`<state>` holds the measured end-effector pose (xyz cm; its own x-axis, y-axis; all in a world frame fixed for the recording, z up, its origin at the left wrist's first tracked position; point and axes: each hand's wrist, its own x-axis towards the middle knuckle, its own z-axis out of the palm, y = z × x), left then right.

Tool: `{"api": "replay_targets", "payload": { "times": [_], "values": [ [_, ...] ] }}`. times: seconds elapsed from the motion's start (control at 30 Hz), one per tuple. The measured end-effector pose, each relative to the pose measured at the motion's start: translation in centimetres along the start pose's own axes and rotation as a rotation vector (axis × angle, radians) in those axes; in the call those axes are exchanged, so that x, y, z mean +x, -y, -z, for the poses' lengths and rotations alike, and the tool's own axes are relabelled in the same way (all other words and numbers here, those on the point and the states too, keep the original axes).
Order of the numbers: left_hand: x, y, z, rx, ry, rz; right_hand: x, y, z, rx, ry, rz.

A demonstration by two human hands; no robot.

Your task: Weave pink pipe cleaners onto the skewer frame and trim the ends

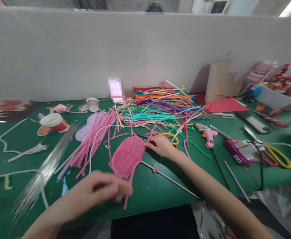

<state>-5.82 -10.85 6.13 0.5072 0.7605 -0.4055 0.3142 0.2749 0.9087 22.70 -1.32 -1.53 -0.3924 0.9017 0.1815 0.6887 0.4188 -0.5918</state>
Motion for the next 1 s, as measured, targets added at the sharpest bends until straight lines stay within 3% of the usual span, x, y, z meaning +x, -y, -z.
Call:
{"api": "replay_targets", "payload": {
  "times": [0.07,0.1,0.2,0.33,0.5,0.67,0.87,1.0],
  "values": [
    [3.3,-0.4,-0.4,0.306,-0.154,-0.232,0.2,0.4,0.1,-0.064,0.045,0.006],
    [5.1,-0.2,-0.8,0.447,-0.172,-0.341,0.2,0.7,0.1,-0.085,0.053,-0.002],
    [9.0,1.8,-1.6,0.807,-0.050,-0.569,0.0,1.5,0.3,-0.095,0.005,-0.054],
    [10.2,4.1,-1.5,1.032,-0.022,-0.643,-1.2,2.2,-0.1,0.068,-0.173,-0.159],
    [9.6,4.2,-1.3,1.047,-0.034,-0.681,-3.0,2.3,-1.2,0.422,-0.243,-0.390],
    [9.4,4.4,-1.6,1.001,-0.053,-0.720,-2.8,2.8,-1.5,0.863,-0.058,-0.622],
    [9.0,4.4,-1.2,0.948,-0.083,-0.695,-1.6,2.7,-1.4,1.198,0.020,-0.668],
    [9.3,3.3,0.0,0.876,-0.250,-0.646,-1.3,2.7,-0.5,1.255,0.092,-0.681]
  ]
}}
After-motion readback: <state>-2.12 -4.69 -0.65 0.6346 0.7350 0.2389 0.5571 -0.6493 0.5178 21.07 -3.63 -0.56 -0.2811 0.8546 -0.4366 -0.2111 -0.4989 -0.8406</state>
